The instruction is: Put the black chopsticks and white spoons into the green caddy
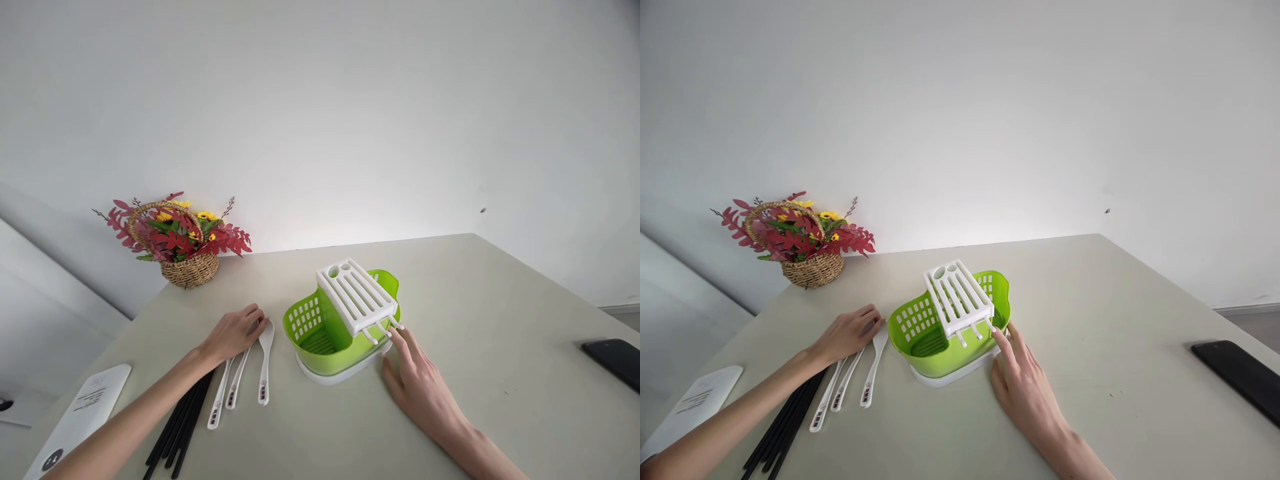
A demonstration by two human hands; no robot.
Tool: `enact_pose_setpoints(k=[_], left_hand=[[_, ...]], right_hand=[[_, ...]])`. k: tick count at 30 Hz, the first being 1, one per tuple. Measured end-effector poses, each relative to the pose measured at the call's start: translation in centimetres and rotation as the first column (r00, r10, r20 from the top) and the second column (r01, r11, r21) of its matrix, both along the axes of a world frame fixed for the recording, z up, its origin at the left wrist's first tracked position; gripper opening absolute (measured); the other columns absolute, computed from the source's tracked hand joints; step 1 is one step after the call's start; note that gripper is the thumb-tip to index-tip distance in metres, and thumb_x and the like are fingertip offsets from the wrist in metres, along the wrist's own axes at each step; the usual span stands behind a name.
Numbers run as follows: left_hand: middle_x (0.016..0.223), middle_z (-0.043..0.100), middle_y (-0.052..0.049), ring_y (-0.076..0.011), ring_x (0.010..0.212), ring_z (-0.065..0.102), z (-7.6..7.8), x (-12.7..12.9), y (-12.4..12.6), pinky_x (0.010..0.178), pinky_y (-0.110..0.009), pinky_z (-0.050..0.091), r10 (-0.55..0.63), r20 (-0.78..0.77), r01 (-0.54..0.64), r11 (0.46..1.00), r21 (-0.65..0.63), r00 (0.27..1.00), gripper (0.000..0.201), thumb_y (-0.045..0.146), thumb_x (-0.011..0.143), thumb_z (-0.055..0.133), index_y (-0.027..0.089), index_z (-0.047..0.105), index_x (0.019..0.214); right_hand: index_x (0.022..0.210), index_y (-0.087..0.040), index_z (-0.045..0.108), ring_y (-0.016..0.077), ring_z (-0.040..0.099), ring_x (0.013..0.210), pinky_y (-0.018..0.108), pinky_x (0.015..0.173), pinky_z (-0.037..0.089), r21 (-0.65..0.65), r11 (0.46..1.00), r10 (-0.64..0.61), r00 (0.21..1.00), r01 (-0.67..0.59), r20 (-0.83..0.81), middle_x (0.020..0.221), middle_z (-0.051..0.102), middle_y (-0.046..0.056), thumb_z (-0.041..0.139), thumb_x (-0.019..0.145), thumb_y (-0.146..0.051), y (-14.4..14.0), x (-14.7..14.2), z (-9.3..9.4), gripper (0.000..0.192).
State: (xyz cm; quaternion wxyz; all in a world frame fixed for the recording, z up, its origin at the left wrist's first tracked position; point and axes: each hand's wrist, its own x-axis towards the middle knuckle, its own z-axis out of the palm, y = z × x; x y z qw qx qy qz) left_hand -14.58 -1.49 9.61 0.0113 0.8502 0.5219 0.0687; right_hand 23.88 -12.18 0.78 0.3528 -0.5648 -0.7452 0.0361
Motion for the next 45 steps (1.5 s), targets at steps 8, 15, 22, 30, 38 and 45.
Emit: enact_pose_setpoints(k=[8,15,22,30,38,45], left_hand=[[0.102,0.069,-0.007,-0.0227,0.083,0.067,1.3,0.0,-0.7,0.068,-0.032,0.044,0.002,-0.124,0.016,0.989,0.147,0.992,0.035,0.046,0.105,0.036,0.023,0.062,0.100],[0.127,0.065,-0.010,-0.0266,0.124,0.057,7.6,5.8,-1.5,0.111,-0.046,0.040,-0.043,0.178,-0.033,0.916,0.401,0.983,0.036,0.043,0.107,0.032,0.022,0.058,0.121],[0.155,0.046,-0.014,-0.0329,0.154,0.025,12.1,18.9,-6.5,0.127,-0.060,0.021,-0.213,0.296,0.075,0.906,0.416,0.931,0.052,0.058,0.102,0.039,0.025,0.047,0.140],[0.162,0.036,-0.022,-0.0364,0.155,0.023,8.5,24.1,-7.5,0.127,-0.064,0.016,-0.165,0.157,0.128,0.967,0.219,0.974,0.071,0.062,0.101,0.030,0.015,0.034,0.154],[0.159,0.045,-0.010,-0.0314,0.151,0.034,9.6,18.7,0.5,0.125,-0.064,0.017,-0.265,0.108,0.245,0.954,0.172,0.958,0.049,0.058,0.099,0.037,0.026,0.058,0.131],[0.152,0.054,-0.006,-0.0285,0.142,0.048,11.8,12.5,6.0,0.120,-0.054,0.033,-0.123,0.105,0.114,0.989,0.094,0.987,0.022,0.042,0.094,0.050,0.026,0.063,0.104]], right_hand=[[0.149,-0.025,0.032,0.0299,0.060,0.128,0.049,0.096,0.059,0.018,1.000,0.012,1.000,-0.012,0.002,0.152,0.043,0.017,0.039,0.101,-0.022,-0.1,-0.2,0.3,0.049],[0.151,-0.026,0.033,0.0288,0.061,0.128,0.048,0.096,0.059,0.052,0.998,0.023,0.999,-0.021,-0.031,0.153,0.044,0.018,0.039,0.099,-0.020,-0.3,-0.3,0.4,0.052],[0.152,-0.028,0.032,0.0324,0.053,0.137,0.054,0.101,0.056,0.115,0.993,0.006,0.999,-0.001,-0.043,0.163,0.031,0.017,0.041,0.100,-0.022,-0.3,-0.5,0.2,0.053],[0.155,-0.032,0.027,0.0335,0.030,0.153,0.057,0.108,0.050,0.104,0.994,-0.002,0.994,0.014,-0.111,0.172,0.009,0.012,0.043,0.099,-0.020,-0.6,-0.6,1.0,0.059],[0.161,-0.031,0.022,0.0370,0.037,0.149,0.053,0.096,0.059,0.083,0.993,-0.074,0.995,0.080,-0.073,0.173,0.002,0.014,0.042,0.098,-0.022,-0.8,-0.9,0.8,0.066],[0.160,-0.032,0.022,0.0347,0.048,0.142,0.048,0.092,0.060,0.063,0.995,-0.076,0.995,0.080,-0.062,0.173,0.004,0.013,0.041,0.100,-0.025,-0.7,-0.7,0.5,0.063]])
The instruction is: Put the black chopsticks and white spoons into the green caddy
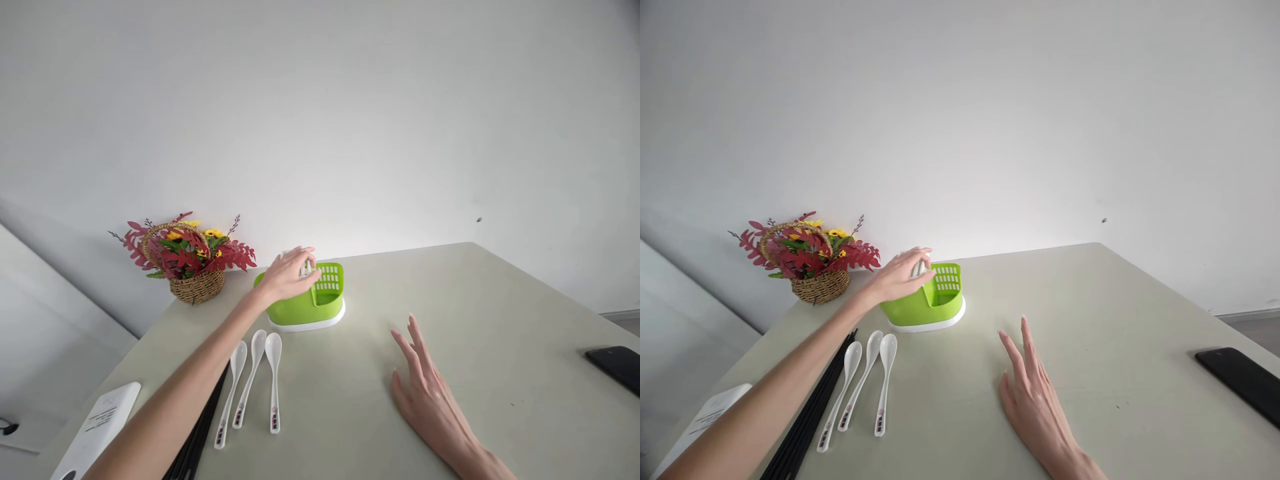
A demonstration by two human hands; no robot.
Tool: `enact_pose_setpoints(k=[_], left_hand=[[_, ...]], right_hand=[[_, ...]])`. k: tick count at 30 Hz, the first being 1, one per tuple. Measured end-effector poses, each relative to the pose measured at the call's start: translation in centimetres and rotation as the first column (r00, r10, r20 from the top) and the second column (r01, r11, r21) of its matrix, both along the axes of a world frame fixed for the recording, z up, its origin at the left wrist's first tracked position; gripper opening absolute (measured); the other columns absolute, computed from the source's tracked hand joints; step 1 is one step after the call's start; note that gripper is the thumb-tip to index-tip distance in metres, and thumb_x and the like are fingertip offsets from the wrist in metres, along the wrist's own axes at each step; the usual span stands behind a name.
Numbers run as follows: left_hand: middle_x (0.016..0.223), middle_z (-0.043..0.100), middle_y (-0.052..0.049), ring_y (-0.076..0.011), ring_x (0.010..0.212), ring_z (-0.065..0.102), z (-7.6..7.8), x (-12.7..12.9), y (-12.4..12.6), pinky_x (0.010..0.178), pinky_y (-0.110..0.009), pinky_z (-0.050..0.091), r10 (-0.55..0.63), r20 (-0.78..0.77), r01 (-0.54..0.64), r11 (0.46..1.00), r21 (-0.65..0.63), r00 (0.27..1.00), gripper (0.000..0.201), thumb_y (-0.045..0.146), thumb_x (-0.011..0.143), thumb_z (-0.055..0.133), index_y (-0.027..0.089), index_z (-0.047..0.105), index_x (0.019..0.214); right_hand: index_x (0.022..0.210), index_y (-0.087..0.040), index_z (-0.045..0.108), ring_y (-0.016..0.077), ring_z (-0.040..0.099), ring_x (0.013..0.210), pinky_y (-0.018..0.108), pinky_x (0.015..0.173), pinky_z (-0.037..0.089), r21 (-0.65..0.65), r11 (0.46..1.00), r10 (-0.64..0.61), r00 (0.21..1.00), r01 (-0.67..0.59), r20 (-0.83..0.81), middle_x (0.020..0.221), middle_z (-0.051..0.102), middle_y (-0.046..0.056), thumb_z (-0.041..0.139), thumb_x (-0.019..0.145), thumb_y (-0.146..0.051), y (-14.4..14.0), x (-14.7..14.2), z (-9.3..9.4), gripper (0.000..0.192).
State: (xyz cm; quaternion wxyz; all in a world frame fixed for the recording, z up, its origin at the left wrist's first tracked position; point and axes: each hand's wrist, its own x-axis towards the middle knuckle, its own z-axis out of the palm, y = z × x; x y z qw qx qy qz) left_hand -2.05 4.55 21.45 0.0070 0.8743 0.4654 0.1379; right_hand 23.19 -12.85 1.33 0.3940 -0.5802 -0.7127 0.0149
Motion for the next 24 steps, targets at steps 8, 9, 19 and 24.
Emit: enact_pose_setpoints(k=[8,9,19,24], left_hand=[[0.160,0.045,0.000,-0.0259,0.149,0.038,0.8,-8.4,2.8,0.124,-0.046,0.027,0.087,0.007,-0.087,0.995,-0.044,0.996,0.046,0.036,0.089,0.050,0.031,0.058,0.135],[0.160,0.045,0.001,-0.0263,0.149,0.039,0.9,-9.2,2.9,0.124,-0.046,0.027,0.100,0.012,-0.099,0.994,-0.045,0.995,0.047,0.038,0.089,0.051,0.031,0.059,0.134],[0.162,0.043,0.000,-0.0267,0.151,0.035,1.6,-14.6,2.8,0.124,-0.045,0.026,0.080,-0.019,-0.081,0.995,-0.057,0.997,0.049,0.049,0.091,0.049,0.029,0.058,0.135],[0.162,0.042,0.001,-0.0259,0.151,0.036,1.6,-15.1,2.8,0.125,-0.045,0.027,0.060,-0.042,-0.062,0.997,-0.041,0.997,0.047,0.049,0.093,0.049,0.030,0.057,0.136]], right_hand=[[0.160,-0.033,0.023,0.0330,0.053,0.138,0.046,0.088,0.062,-0.071,0.997,-0.005,1.000,0.005,0.003,0.173,0.008,0.013,0.039,0.102,-0.029,-0.2,0.1,0.2,0.060],[0.160,-0.032,0.023,0.0330,0.053,0.139,0.045,0.089,0.062,-0.076,0.997,-0.005,1.000,0.005,0.005,0.173,0.009,0.013,0.038,0.103,-0.030,-0.2,0.1,0.2,0.060],[0.160,-0.031,0.024,0.0307,0.047,0.144,0.045,0.097,0.059,-0.133,0.991,-0.006,1.000,0.009,0.022,0.171,0.017,0.011,0.037,0.103,-0.032,-0.1,0.3,0.1,0.059],[0.160,-0.032,0.028,0.0302,0.046,0.145,0.046,0.100,0.057,-0.158,0.987,0.001,1.000,0.002,0.022,0.171,0.019,0.009,0.037,0.102,-0.030,-0.1,0.4,0.2,0.059]])
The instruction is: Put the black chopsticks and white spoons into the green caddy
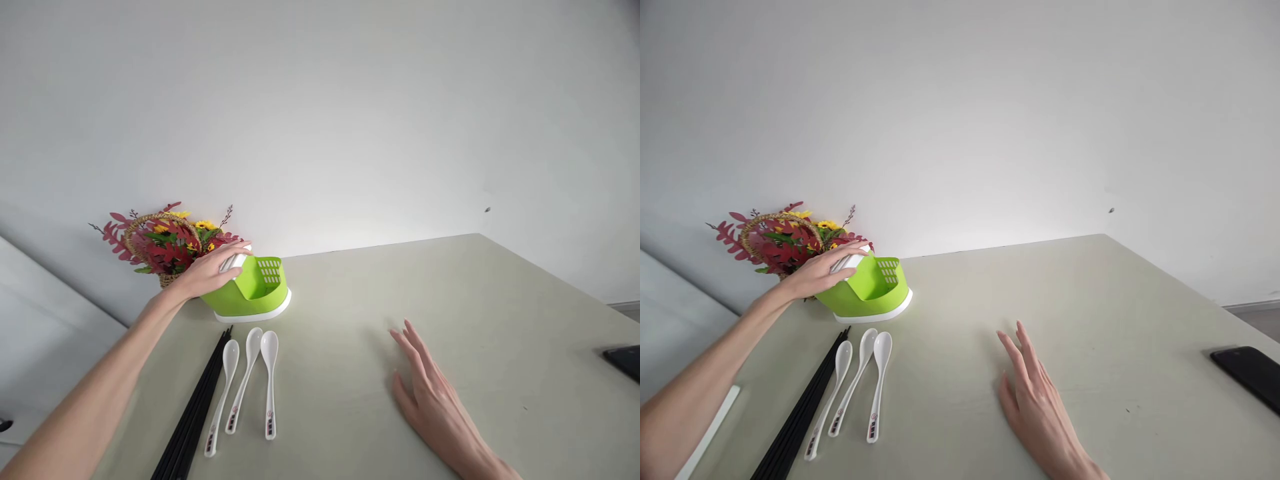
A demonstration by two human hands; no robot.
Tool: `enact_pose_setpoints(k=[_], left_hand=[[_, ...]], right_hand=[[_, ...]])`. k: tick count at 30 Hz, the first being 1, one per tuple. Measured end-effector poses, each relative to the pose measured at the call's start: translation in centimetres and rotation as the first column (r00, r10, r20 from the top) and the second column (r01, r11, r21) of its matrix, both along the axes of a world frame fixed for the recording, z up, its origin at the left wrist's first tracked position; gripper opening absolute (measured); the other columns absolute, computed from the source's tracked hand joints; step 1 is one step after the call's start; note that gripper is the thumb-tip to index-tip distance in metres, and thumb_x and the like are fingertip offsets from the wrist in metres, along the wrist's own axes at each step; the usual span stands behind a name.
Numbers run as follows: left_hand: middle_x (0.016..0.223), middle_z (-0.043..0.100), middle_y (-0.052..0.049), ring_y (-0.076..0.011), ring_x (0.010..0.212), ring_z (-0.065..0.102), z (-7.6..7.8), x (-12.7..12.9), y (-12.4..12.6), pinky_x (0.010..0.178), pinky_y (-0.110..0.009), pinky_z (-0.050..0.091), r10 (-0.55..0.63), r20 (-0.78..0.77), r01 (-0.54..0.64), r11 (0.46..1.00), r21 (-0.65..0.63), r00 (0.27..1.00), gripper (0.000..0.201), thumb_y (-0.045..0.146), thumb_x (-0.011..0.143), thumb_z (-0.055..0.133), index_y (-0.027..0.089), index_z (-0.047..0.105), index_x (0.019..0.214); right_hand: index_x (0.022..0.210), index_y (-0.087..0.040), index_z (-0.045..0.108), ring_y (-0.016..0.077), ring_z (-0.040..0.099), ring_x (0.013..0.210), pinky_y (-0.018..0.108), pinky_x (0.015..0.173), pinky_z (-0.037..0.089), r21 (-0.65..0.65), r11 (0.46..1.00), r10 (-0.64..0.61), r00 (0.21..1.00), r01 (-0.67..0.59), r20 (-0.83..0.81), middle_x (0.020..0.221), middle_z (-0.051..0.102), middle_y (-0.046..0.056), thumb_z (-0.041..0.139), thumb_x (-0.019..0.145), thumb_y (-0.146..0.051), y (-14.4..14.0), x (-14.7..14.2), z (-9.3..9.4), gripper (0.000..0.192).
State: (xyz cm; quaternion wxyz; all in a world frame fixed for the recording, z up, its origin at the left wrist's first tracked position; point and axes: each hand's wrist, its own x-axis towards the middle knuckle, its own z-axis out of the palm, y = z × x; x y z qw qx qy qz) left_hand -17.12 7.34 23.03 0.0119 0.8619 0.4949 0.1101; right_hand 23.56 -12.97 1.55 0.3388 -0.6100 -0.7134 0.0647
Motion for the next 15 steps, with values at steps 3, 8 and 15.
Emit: enact_pose_setpoints(k=[3,8,15], left_hand=[[0.162,0.043,0.001,-0.0262,0.150,0.037,0.0,0.0,-0.1,0.124,-0.045,0.027,-0.011,0.008,0.011,1.000,0.019,1.000,0.047,0.053,0.094,0.049,0.030,0.058,0.134],[0.160,0.046,-0.001,-0.0263,0.149,0.039,0.0,0.1,-0.5,0.124,-0.045,0.029,0.005,0.010,-0.005,0.999,0.044,1.000,0.048,0.057,0.096,0.046,0.028,0.060,0.132],[0.152,0.056,-0.002,-0.0236,0.147,0.044,0.0,0.8,-2.2,0.126,-0.049,0.024,-0.011,-0.068,0.027,0.972,0.234,0.998,0.051,0.048,0.104,0.033,0.025,0.058,0.141]], right_hand=[[0.159,-0.033,0.031,0.0288,0.044,0.146,0.048,0.106,0.054,-0.028,0.999,0.022,1.000,-0.022,0.012,0.169,0.026,0.006,0.038,0.101,-0.028,0.1,0.0,-0.1,0.058],[0.158,-0.028,0.037,0.0242,0.030,0.154,0.048,0.119,0.042,-0.063,0.997,0.056,0.997,-0.053,0.048,0.166,0.036,0.003,0.038,0.101,-0.026,0.5,0.1,-0.6,0.057],[0.154,-0.021,0.044,0.0226,0.030,0.154,0.045,0.123,0.038,-0.064,0.996,0.070,0.996,-0.066,0.056,0.162,0.041,0.004,0.036,0.101,-0.026,0.8,0.1,-0.9,0.054]])
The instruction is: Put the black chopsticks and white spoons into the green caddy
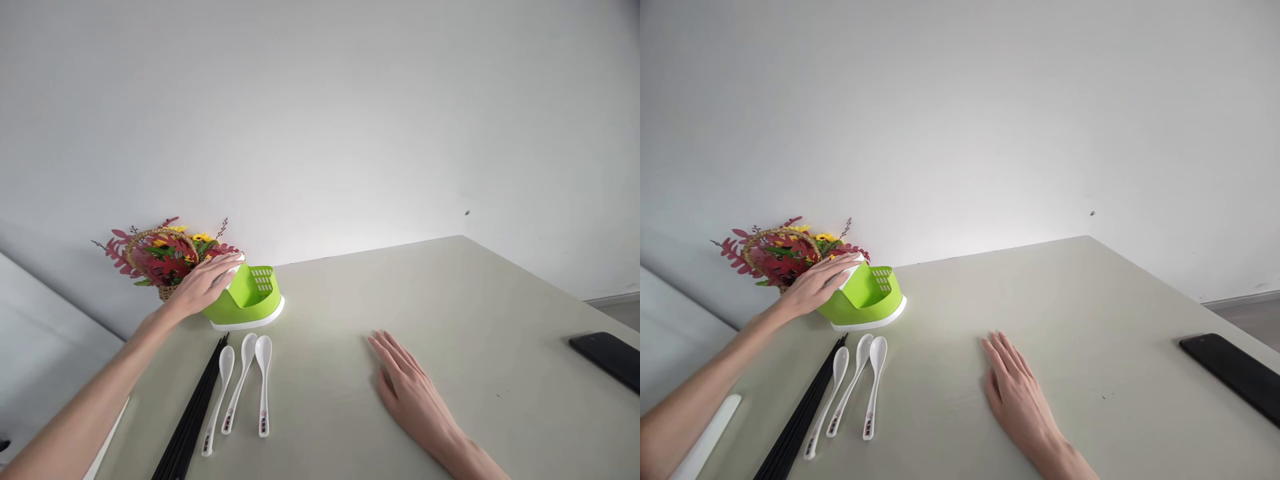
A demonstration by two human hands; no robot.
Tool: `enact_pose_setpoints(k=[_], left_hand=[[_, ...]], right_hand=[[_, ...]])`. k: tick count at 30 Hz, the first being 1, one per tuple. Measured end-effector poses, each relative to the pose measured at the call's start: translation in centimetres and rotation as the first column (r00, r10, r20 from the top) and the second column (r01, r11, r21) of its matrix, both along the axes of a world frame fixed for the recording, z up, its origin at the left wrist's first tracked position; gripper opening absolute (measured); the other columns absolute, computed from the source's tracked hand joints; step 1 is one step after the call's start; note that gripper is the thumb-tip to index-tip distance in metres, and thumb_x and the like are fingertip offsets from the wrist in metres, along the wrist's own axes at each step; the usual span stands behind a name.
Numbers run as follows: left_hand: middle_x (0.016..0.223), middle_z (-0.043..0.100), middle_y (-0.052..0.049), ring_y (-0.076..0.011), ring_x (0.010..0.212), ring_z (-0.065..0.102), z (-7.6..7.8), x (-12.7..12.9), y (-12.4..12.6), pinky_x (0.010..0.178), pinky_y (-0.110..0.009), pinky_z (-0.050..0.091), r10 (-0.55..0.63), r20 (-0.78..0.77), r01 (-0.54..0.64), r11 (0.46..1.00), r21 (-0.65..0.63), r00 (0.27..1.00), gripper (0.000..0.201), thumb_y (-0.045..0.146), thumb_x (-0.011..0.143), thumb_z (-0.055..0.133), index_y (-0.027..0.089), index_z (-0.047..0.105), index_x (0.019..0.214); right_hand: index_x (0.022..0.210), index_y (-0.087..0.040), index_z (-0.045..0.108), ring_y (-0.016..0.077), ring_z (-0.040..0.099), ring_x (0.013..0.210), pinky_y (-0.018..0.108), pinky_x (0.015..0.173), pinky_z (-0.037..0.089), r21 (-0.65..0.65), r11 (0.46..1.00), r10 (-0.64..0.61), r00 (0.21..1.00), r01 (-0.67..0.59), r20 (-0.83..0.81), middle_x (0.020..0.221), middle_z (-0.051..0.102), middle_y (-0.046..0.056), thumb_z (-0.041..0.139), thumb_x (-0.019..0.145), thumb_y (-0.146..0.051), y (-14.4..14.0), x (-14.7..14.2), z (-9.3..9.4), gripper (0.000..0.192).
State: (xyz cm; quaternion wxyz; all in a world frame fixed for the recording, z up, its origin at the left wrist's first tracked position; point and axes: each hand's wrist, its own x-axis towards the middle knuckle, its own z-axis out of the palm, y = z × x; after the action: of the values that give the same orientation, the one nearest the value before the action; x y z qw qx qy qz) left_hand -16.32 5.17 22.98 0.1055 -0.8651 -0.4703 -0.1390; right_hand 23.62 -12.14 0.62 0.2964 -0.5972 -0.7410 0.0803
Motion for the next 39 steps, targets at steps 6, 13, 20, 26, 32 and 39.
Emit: enact_pose_setpoints(k=[6,13,20,26,32,39], left_hand=[[0.156,0.051,-0.003,-0.0270,0.153,0.033,-4.6,5.3,-4.9,0.127,-0.061,0.018,-0.145,0.105,0.105,0.942,0.319,0.984,0.052,0.040,0.099,0.044,0.029,0.048,0.149],[0.165,0.037,-0.004,-0.0253,0.156,0.024,-13.1,16.0,-11.7,0.127,-0.054,0.028,-0.214,0.207,0.215,0.976,0.018,0.955,0.054,0.033,0.102,0.048,0.030,0.037,0.155],[0.168,0.030,-0.006,-0.0281,0.157,0.018,-18.7,17.8,-16.1,0.125,-0.056,0.032,-0.068,0.160,0.091,0.986,-0.140,0.985,0.061,0.043,0.106,0.043,0.028,0.023,0.161],[0.167,0.031,-0.005,-0.0279,0.155,0.024,-20.0,15.5,-19.0,0.124,-0.054,0.035,0.015,0.080,-0.008,0.996,-0.088,0.997,0.061,0.041,0.107,0.039,0.028,0.019,0.163],[0.167,0.031,-0.004,-0.0278,0.154,0.027,-20.3,15.1,-21.6,0.123,-0.053,0.036,0.061,0.045,-0.060,0.998,-0.027,0.997,0.065,0.039,0.106,0.039,0.029,0.012,0.165],[0.167,0.032,-0.003,-0.0286,0.154,0.029,-20.8,15.0,-23.2,0.121,-0.052,0.039,0.094,0.052,-0.095,0.995,0.013,0.994,0.070,0.039,0.105,0.042,0.030,0.007,0.165]], right_hand=[[0.153,-0.021,0.047,0.0232,0.032,0.153,0.046,0.122,0.039,0.004,1.000,0.008,1.000,-0.008,-0.006,0.162,0.043,0.005,0.036,0.101,-0.026,0.1,0.0,-0.2,0.054],[0.151,-0.018,0.050,0.0238,0.034,0.152,0.046,0.123,0.037,0.004,1.000,0.030,0.998,-0.030,0.060,0.162,0.041,0.007,0.033,0.103,-0.030,0.2,-0.1,-0.4,0.052],[0.155,-0.018,0.046,0.0236,0.027,0.154,0.046,0.127,0.029,0.046,0.997,0.057,0.985,-0.066,0.161,0.166,0.032,0.008,0.030,0.108,-0.039,0.2,-0.3,-0.9,0.054],[0.158,-0.022,0.039,0.0250,0.023,0.155,0.050,0.127,0.026,0.053,0.998,0.034,0.987,-0.042,0.154,0.167,0.027,0.006,0.029,0.108,-0.048,-1.1,-0.6,-1.3,0.057],[0.159,-0.023,0.037,0.0262,0.022,0.155,0.052,0.126,0.028,0.048,0.999,0.008,0.985,-0.016,0.171,0.168,0.025,0.004,0.030,0.108,-0.049,-3.2,-0.8,-1.3,0.058],[0.160,-0.025,0.034,0.0266,0.023,0.155,0.052,0.126,0.030,0.055,0.998,-0.005,0.983,-0.005,0.181,0.167,0.025,0.003,0.031,0.107,-0.050,-4.6,-0.8,-1.2,0.059]])
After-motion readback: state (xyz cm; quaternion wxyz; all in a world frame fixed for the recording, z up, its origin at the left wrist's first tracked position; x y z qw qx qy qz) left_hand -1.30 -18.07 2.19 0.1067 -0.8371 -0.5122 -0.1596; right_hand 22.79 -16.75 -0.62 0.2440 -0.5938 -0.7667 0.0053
